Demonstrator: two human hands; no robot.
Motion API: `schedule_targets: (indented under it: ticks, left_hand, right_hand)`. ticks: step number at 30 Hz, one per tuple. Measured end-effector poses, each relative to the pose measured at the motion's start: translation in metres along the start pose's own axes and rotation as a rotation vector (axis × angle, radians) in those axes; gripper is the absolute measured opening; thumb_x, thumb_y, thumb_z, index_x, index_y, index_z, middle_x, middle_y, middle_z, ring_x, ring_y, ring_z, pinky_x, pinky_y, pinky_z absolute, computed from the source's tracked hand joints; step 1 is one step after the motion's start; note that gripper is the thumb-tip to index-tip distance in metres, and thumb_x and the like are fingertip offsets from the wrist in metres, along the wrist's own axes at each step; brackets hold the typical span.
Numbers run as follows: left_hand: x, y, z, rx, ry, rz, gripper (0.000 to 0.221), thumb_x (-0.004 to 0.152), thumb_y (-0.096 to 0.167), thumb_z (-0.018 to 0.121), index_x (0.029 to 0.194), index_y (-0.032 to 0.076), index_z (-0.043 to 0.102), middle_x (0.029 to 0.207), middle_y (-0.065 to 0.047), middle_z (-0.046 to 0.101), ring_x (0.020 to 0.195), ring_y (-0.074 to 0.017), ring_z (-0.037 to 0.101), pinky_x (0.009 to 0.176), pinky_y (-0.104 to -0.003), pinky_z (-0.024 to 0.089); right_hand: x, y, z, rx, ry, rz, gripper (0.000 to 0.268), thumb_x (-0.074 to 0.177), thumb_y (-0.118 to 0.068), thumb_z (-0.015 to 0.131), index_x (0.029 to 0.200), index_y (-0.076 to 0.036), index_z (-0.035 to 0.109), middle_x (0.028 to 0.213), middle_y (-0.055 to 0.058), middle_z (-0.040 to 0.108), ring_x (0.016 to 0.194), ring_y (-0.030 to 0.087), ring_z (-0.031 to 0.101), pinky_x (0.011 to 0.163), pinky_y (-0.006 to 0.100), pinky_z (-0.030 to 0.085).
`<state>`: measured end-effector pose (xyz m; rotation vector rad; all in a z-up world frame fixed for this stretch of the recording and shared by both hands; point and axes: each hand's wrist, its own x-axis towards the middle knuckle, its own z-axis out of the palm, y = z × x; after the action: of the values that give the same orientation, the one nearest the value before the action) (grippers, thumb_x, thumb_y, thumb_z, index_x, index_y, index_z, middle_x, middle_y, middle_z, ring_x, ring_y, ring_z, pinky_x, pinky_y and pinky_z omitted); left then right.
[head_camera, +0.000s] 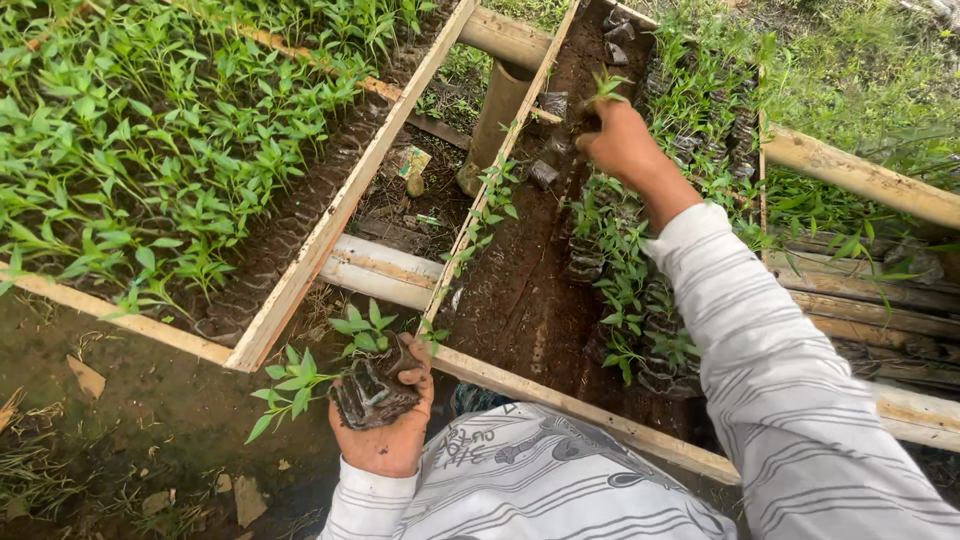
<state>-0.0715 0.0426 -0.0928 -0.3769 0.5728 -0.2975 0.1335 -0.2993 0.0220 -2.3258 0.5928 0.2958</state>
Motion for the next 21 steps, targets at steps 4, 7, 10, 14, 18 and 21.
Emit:
schedule_targets:
  ticks: [4,7,10,14,18,21]
  left_hand:
    - [0.024,-0.010,0.013,0.067,0.006,0.002,0.063,0.086,0.032,0.069,0.135,-0.003,0.048,0.129,-0.026,0.050,0.112,-0.0378,0.052,0.076,-0.036,0.050]
    - [0.038,-0.022,0.029,0.153,0.104,0.024,0.053,0.092,0.032,0.064,0.131,0.000,0.049,0.122,-0.024,0.049,0.104,-0.0343,0.050,0.071,-0.034,0.047]
    - [0.056,-0.034,0.041,0.268,0.172,0.032,0.046,0.090,0.030,0.063,0.126,0.003,0.056,0.116,-0.021,0.052,0.098,-0.0320,0.050,0.066,-0.031,0.043]
    - [0.081,-0.039,0.036,0.247,-0.041,-0.087,0.047,0.090,0.033,0.068,0.124,0.003,0.057,0.123,-0.021,0.047,0.103,-0.0310,0.042,0.072,-0.035,0.040]
    - [0.101,-0.048,0.046,0.239,0.005,-0.128,0.043,0.089,0.031,0.065,0.123,0.006,0.056,0.118,-0.019,0.046,0.101,-0.0286,0.042,0.071,-0.033,0.041]
    - [0.108,-0.050,0.049,0.230,0.066,-0.148,0.044,0.082,0.031,0.068,0.118,0.007,0.061,0.120,-0.019,0.047,0.104,-0.0302,0.042,0.070,-0.033,0.041]
  right_hand:
    - [0.129,0.066,0.022,-0.117,0.096,-0.089,0.053,0.086,-0.002,0.064,0.138,-0.002,0.058,0.119,0.021,0.067,0.104,0.033,0.066,0.088,0.040,0.052]
    - [0.192,0.097,0.053,-0.207,0.111,-0.091,0.062,0.079,-0.005,0.065,0.140,-0.002,0.057,0.120,0.023,0.066,0.106,0.037,0.065,0.090,0.041,0.049]
    - [0.227,0.111,0.076,-0.254,0.087,-0.135,0.058,0.075,0.000,0.061,0.133,-0.010,0.065,0.129,0.021,0.064,0.112,0.041,0.063,0.098,0.043,0.050]
    - [0.248,0.116,0.089,-0.273,0.100,-0.275,0.054,0.071,-0.009,0.076,0.123,-0.002,0.064,0.123,0.023,0.065,0.107,0.045,0.063,0.091,0.047,0.050]
    - [0.215,0.095,0.055,-0.321,0.067,-0.390,0.055,0.076,-0.004,0.081,0.126,0.003,0.061,0.120,0.025,0.066,0.107,0.042,0.064,0.091,0.047,0.053]
    - [0.164,0.071,0.032,-0.378,-0.216,-0.321,0.033,0.079,0.009,0.069,0.108,-0.005,0.070,0.111,0.018,0.069,0.098,0.035,0.066,0.082,0.046,0.057]
